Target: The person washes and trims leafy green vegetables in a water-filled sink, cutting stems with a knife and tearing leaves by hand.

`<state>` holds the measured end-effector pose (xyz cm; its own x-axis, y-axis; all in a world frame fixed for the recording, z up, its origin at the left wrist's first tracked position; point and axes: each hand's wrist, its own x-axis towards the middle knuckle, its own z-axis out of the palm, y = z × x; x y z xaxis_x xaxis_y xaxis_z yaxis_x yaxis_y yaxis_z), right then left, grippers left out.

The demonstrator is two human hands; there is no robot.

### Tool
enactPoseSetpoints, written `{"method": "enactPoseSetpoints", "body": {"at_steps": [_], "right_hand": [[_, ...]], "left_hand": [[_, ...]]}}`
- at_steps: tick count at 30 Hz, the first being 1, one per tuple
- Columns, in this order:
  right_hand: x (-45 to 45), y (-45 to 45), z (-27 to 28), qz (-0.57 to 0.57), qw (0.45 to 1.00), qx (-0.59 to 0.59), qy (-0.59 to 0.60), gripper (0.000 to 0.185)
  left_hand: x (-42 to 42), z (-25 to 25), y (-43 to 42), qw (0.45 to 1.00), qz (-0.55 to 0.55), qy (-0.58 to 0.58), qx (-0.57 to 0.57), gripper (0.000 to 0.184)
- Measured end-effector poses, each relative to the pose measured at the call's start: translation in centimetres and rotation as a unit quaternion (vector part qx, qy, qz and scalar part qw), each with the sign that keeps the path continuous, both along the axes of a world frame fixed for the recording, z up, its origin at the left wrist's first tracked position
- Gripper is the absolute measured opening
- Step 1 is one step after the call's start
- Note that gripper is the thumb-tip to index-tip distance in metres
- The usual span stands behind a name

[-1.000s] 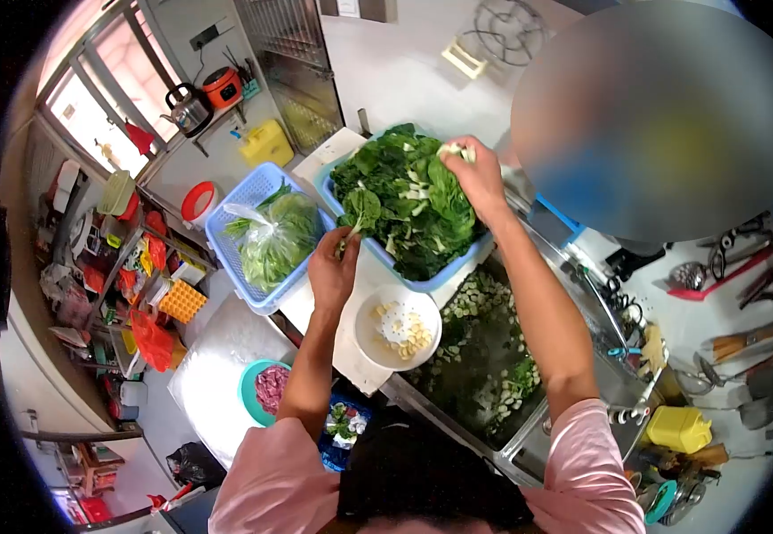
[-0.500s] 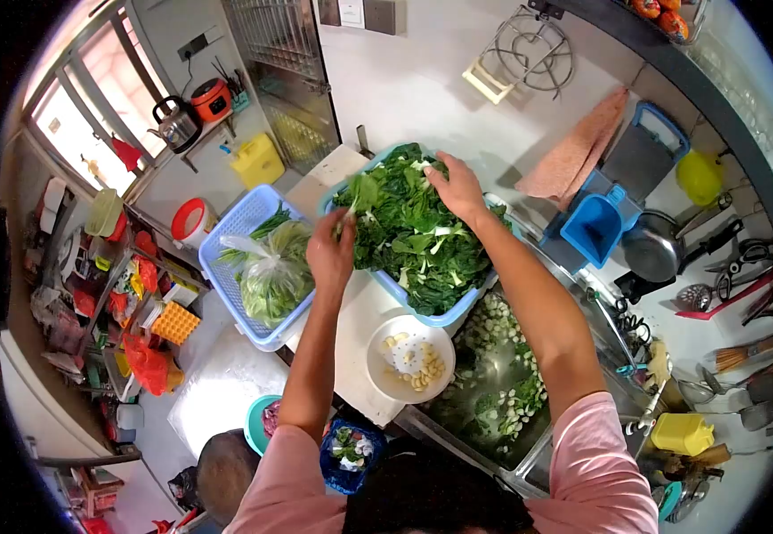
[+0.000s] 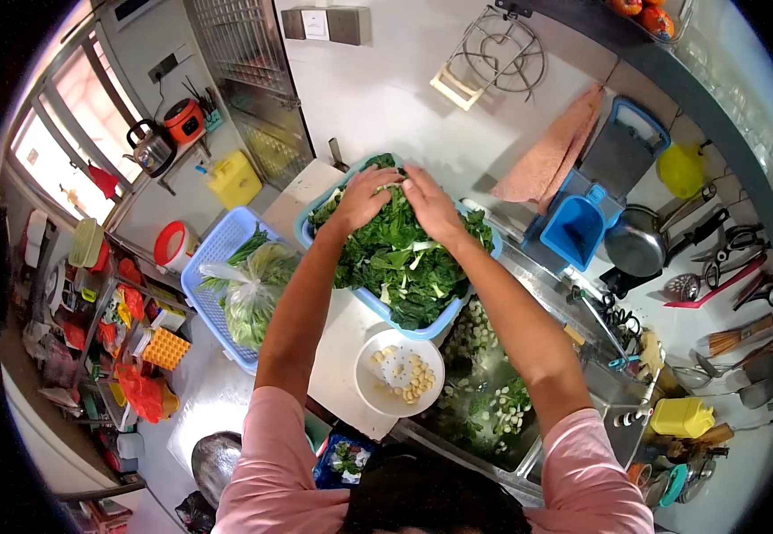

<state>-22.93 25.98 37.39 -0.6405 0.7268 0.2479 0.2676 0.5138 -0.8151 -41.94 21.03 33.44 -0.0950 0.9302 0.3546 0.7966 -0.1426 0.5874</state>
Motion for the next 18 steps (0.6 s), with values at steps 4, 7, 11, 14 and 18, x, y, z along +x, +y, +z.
{"method": "enactPoseSetpoints", "body": {"at_steps": [4, 7, 11, 14, 18], "right_hand": [[-0.3, -0.3, -3.2, -0.039, 0.977, 0.107, -0.182, 0.058], [-1.0, -1.2, -5.2, -0.062, 0.965, 0.118, -0.224, 0.061], [-1.6, -2.5, -5.6, -0.072, 0.955, 0.116, -0.265, 0.064], [-1.8, -2.3, -5.6, -0.071, 0.954, 0.102, -0.273, 0.065], [-1.2, -1.1, -3.2, -0.051, 0.970, 0.067, -0.229, 0.065]], "left_hand": [[0.9, -1.2, -1.0, 0.999, 0.027, -0.033, -0.027, 0.045], [1.1, -2.7, -1.3, 0.999, 0.024, -0.002, 0.030, 0.039], [0.8, -4.5, -1.7, 0.997, 0.016, 0.006, 0.077, 0.033], [0.6, -5.4, -1.5, 0.996, 0.031, 0.016, 0.078, 0.033], [0.1, -2.4, -1.2, 0.997, -0.016, -0.064, 0.046, 0.041]]}}
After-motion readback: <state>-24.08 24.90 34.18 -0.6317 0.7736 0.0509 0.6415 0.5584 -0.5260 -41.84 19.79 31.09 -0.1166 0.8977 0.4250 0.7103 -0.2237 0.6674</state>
